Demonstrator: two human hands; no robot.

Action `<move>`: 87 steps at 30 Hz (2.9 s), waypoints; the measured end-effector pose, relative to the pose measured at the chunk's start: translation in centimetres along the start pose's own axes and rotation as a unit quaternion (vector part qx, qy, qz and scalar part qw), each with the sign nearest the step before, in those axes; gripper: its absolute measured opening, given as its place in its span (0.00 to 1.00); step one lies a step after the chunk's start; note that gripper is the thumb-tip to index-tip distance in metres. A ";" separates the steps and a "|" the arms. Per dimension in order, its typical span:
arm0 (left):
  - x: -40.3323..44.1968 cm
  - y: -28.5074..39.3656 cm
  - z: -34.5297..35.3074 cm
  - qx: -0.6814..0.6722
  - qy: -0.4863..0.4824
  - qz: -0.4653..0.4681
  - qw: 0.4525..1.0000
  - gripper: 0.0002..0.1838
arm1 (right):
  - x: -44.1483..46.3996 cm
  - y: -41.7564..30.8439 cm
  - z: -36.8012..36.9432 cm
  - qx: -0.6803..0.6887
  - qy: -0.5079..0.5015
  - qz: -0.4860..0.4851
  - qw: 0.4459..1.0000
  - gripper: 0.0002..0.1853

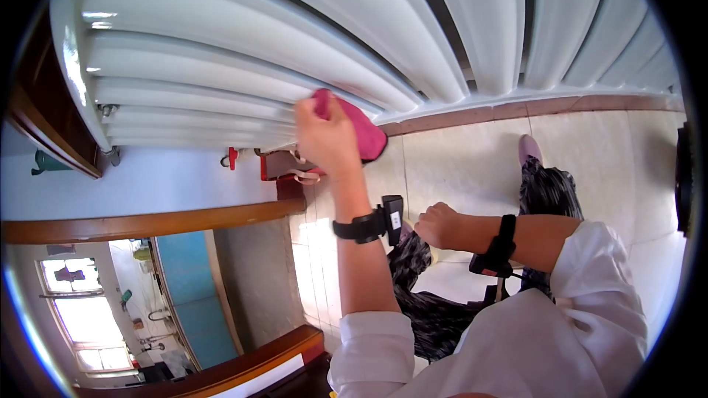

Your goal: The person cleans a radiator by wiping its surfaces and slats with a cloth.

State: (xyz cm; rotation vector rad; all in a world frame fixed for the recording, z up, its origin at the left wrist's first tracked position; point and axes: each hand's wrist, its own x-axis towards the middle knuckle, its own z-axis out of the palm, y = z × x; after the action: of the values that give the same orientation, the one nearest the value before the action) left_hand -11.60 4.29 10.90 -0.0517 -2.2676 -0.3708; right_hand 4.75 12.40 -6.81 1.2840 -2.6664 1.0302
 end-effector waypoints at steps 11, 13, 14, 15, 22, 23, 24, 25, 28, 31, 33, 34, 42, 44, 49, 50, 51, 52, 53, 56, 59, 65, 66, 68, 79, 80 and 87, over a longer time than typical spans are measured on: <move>-4.0 -5.7 2.7 -0.052 -0.056 -0.119 0.990 0.17 | 2.1 1.4 -3.5 -0.101 -0.168 0.107 0.975 0.09; -1.3 -5.4 0.0 -0.095 0.028 -0.095 0.990 0.17 | 1.1 2.0 -2.9 -0.058 -0.115 0.057 0.990 0.06; 0.3 -4.5 -1.2 -0.139 0.004 -0.142 0.980 0.16 | 0.8 2.4 -2.6 -0.020 -0.057 0.008 0.998 0.05; 1.2 -4.3 -1.6 -0.184 -0.017 -0.187 0.965 0.15 | 0.5 2.4 -2.4 -0.019 -0.059 0.005 0.998 0.05; -5.4 -6.4 3.1 -0.107 -0.076 -0.092 0.987 0.10 | 1.0 0.9 -0.9 -0.025 -0.163 0.011 0.986 0.05; -5.4 -6.0 2.9 -0.122 -0.055 -0.093 0.987 0.11 | 1.3 0.8 -1.0 -0.032 -0.177 0.023 0.983 0.04; -5.1 -5.8 2.8 -0.125 -0.053 -0.094 0.986 0.11 | 1.5 0.8 -1.3 -0.035 -0.178 0.024 0.983 0.04; -4.7 -5.7 2.8 -0.144 -0.018 -0.107 0.984 0.11 | 1.6 0.7 -1.5 -0.050 -0.164 0.037 0.985 0.05; -2.3 -4.2 1.4 -0.192 0.052 -0.129 0.972 0.10 | 1.5 0.4 -2.7 -0.053 -0.160 0.046 0.985 0.08; -1.7 -4.0 1.2 -0.192 0.070 -0.144 0.968 0.09 | 1.4 0.3 -2.5 -0.045 -0.180 0.042 0.982 0.08; -3.9 -5.7 2.7 -0.148 0.016 -0.118 0.982 0.10 | 1.3 0.3 -2.0 -0.051 -0.191 0.037 0.979 0.08; -4.9 -6.4 3.1 -0.104 -0.043 -0.094 0.989 0.11 | 1.2 0.3 -1.4 -0.049 -0.208 0.037 0.976 0.07; 1.7 -7.1 -3.0 -0.228 -0.005 -0.252 0.940 0.19 | 1.3 1.9 -2.1 -0.046 -0.175 0.032 0.983 0.07; 5.9 -7.2 -6.2 -0.288 0.109 -0.219 0.926 0.19 | 1.3 1.9 -2.8 -0.055 -0.164 0.049 0.984 0.06; 9.2 -4.9 -5.6 -0.091 0.137 -0.022 0.986 0.13 | 0.8 1.9 -2.3 -0.069 -0.180 0.047 0.980 0.06; 8.4 -4.2 -4.7 -0.064 0.130 0.003 0.989 0.12 | 0.8 1.8 -2.4 -0.063 -0.183 0.047 0.980 0.06; 7.8 -4.5 -3.8 -0.082 0.114 -0.039 0.989 0.12 | 0.8 1.7 -2.5 -0.057 -0.188 0.046 0.979 0.06; 6.7 -4.8 -3.1 -0.093 0.103 -0.058 0.989 0.12 | 0.7 1.6 -2.4 -0.054 -0.187 0.044 0.980 0.06; 5.7 -4.8 -2.7 -0.106 0.096 -0.077 0.987 0.12 | 0.7 1.7 -2.3 -0.055 -0.166 0.040 0.984 0.06; 2.5 -6.6 -1.4 -0.084 -0.004 -0.042 0.996 0.12 | 0.7 2.0 -2.4 -0.054 -0.141 0.026 0.988 0.06; 4.9 -7.8 -2.8 -0.081 0.074 0.005 0.994 0.13 | 0.8 2.2 -2.3 -0.068 -0.154 0.028 0.985 0.06; 17.5 -3.8 -11.5 -0.096 0.223 0.031 0.970 0.14 | 1.5 2.0 -3.1 -0.067 -0.266 0.076 0.959 0.12; 17.7 -3.2 -12.0 -0.117 0.199 0.018 0.973 0.13 | 1.5 1.9 -3.3 -0.070 -0.261 0.076 0.960 0.13; 16.7 -4.8 -10.9 -0.087 0.206 -0.006 0.975 0.13 | 1.5 1.3 -3.4 -0.068 -0.257 0.070 0.961 0.13; 16.8 -4.5 -11.2 -0.140 0.191 -0.020 0.971 0.13 | 1.2 1.7 -3.3 -0.070 -0.193 0.046 0.978 0.06; 17.0 -3.6 -11.1 -0.132 0.210 -0.018 0.969 0.13 | 1.2 1.8 -3.4 -0.068 -0.193 0.046 0.978 0.06; 13.7 -5.8 -7.9 -0.142 0.181 -0.062 0.971 0.12 | 1.2 1.6 -3.0 -0.053 -0.186 0.037 0.980 0.07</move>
State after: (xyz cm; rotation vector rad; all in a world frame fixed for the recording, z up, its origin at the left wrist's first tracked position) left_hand -15.87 -4.64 24.50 0.0102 -1.8493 -0.7095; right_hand 2.09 13.96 -5.02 1.4948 -3.0094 0.6986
